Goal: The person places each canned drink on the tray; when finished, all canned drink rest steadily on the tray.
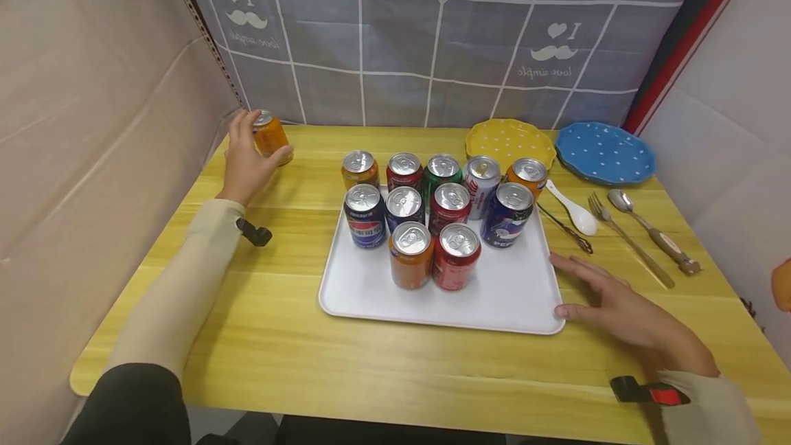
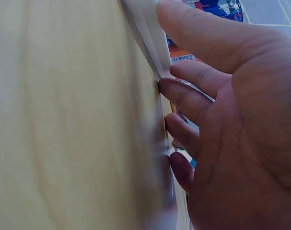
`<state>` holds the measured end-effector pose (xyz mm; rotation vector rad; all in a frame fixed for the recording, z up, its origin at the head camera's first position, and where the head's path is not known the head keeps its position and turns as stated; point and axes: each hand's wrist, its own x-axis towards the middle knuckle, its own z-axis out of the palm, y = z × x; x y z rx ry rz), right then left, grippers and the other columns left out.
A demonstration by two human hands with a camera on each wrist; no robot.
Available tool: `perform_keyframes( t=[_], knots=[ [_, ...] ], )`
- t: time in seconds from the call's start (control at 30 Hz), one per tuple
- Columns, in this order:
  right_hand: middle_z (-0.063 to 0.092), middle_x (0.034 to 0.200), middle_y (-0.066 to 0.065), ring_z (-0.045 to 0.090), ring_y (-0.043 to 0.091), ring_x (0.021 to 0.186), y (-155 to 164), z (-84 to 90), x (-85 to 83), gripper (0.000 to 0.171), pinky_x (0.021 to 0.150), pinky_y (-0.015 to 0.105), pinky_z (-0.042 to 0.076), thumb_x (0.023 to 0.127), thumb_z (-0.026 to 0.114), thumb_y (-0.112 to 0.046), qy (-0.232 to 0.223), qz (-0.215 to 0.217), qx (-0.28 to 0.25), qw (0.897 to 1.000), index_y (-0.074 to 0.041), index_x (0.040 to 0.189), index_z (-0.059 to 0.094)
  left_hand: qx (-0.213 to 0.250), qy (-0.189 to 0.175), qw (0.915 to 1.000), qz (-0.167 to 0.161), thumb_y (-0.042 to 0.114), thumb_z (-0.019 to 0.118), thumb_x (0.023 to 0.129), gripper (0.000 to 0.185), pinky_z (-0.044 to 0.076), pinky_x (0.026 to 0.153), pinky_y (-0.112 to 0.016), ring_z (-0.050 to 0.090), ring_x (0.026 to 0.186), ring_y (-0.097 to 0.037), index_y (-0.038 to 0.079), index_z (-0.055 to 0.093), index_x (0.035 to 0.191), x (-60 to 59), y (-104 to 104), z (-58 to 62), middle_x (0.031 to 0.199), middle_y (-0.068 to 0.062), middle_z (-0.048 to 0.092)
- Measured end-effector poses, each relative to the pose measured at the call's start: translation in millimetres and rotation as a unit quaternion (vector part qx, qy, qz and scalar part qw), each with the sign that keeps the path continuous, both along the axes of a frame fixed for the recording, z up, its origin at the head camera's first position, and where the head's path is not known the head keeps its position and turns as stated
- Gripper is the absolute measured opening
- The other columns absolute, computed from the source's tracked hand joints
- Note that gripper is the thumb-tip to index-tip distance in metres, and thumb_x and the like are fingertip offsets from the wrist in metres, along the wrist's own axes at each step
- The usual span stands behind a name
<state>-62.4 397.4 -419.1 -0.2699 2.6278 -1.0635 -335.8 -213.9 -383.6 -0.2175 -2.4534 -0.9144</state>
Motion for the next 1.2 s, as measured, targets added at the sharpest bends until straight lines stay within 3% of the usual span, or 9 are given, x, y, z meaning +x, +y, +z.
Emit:
perform_keyframes(
  t=[0.23,0.37,0.47,0.63,0.87,1.03,1.2],
  knots=[
    [0.02,0.172,0.027,0.014,0.066,0.151,0.2,0.1,4.0,0.087,0.102,0.088,0.02,0.097,0.077,-0.03,0.005,-0.006,0.014,1.0,-0.035,0.168,0.026,0.043,-0.055,0.9971,0.031,0.047,0.077,0.094,0.089,0.028,0.118,-0.065,0.044,0.145,-0.045,0.028,0.028,0.165,-20.9,1.1,-2.8,0.174,-0.006,0.017],
    [0.021,0.171,0.028,0.016,0.068,0.149,-0.3,-0.4,6.1,0.087,0.1,0.088,0.021,0.097,0.076,-0.03,0.009,-0.007,0.018,1.0,-0.035,0.168,0.025,0.083,-0.094,0.9917,0.027,0.05,0.076,0.094,0.09,0.036,0.119,-0.063,0.049,0.141,-0.045,0.032,0.023,0.166,-28.5,-0.7,-5.3,0.172,-0.003,0.016],
    [0.021,0.172,0.027,0.016,0.066,0.15,-2.2,-2.8,6.4,0.086,0.1,0.088,0.021,0.097,0.076,-0.028,0.011,-0.005,0.008,1.0,-0.035,0.167,0.027,0.097,-0.108,0.9889,0.031,0.043,0.074,0.097,0.085,0.044,0.114,-0.063,0.053,0.138,-0.045,0.031,0.025,0.165,-33.4,-4.2,-9.3,0.168,-0.01,0.025],
    [0.022,0.172,0.025,0.015,0.065,0.151,-5.6,-7.1,4.3,0.084,0.102,0.088,0.019,0.097,0.076,-0.025,0.017,0.005,-0.003,1.0,-0.032,0.167,0.029,0.075,-0.09,0.9915,0.057,0.028,0.07,0.1,0.074,0.045,0.11,-0.066,0.055,0.136,-0.045,0.026,0.031,0.162,-39.7,-10.3,-16.2,0.156,-0.02,0.046],
    [0.022,0.171,0.027,0.018,0.067,0.149,-7.1,-8.3,4.7,0.083,0.099,0.088,0.023,0.099,0.075,-0.03,-0.003,-0.005,0.014,1.0,-0.035,0.167,0.027,0.055,-0.073,0.9937,0.065,0.027,0.072,0.1,0.071,0.044,0.109,-0.068,0.056,0.134,-0.046,0.025,0.034,0.16,-42.5,-12.9,-24.1,0.153,-0.022,0.049],
    [0.022,0.172,0.026,0.019,0.066,0.15,-4.2,-4.7,3.1,0.085,0.1,0.088,0.023,0.098,0.076,-0.031,0.005,-0.004,0.021,1.0,-0.036,0.167,0.027,0.047,-0.054,0.9964,0.046,0.03,0.072,0.098,0.07,0.045,0.109,-0.066,0.058,0.131,-0.047,0.024,0.037,0.159,-36.7,-10.8,-24.0,0.152,-0.021,0.049],
    [0.021,0.172,0.026,0.016,0.066,0.151,-0.4,0.6,2.8,0.086,0.101,0.088,0.021,0.098,0.076,-0.027,0.006,-0.006,0.007,1.0,-0.034,0.168,0.026,0.054,-0.053,0.997,0.016,0.037,0.074,0.096,0.073,0.045,0.111,-0.061,0.057,0.131,-0.043,0.026,0.036,0.157,-23.8,-2.5,-11.3,0.151,-0.02,0.048]
  ],
)
